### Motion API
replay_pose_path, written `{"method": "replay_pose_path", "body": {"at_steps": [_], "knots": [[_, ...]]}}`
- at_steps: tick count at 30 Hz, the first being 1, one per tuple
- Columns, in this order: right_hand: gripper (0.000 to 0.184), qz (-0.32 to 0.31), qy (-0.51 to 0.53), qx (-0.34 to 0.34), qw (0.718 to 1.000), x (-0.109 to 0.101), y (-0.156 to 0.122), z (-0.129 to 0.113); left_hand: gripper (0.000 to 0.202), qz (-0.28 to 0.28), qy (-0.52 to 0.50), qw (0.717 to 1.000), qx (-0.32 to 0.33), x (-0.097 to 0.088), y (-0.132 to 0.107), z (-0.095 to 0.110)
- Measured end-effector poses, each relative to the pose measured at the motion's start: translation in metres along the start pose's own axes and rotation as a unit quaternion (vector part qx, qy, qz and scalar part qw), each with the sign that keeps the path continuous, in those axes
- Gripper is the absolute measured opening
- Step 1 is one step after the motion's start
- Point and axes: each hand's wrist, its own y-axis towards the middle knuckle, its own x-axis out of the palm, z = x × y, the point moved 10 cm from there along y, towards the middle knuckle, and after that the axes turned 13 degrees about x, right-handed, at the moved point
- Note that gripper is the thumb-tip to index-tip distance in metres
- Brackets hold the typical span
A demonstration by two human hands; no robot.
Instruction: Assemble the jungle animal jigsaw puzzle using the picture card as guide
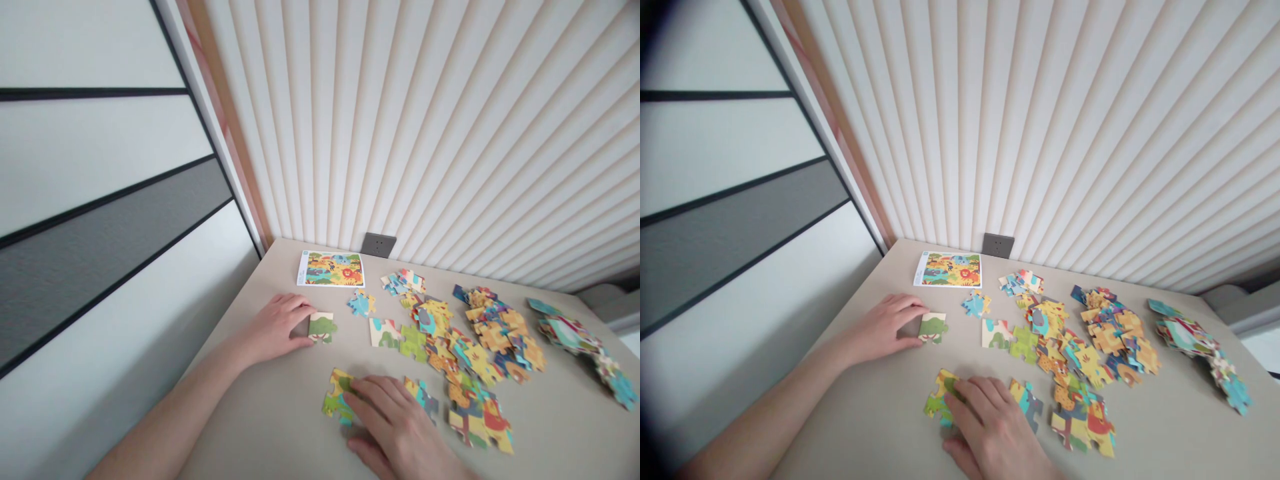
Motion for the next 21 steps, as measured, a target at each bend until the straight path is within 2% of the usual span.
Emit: {"method": "replay_pose_path", "body": {"at_steps": [11, 21], "knots": [[0.031, 0.044, 0.002, 0.018, 0.999, 0.004, -0.004, 0.018, 0.048, 0.012, 0.017, 1.0, -0.008, -0.007, 0.0, -0.003], [0.021, 0.09, -0.042, -0.045, 0.994, 0.012, -0.008, 0.028, 0.05, -0.004, -0.002, 1.0, -0.01, -0.004, 0.002, 0.003]]}}
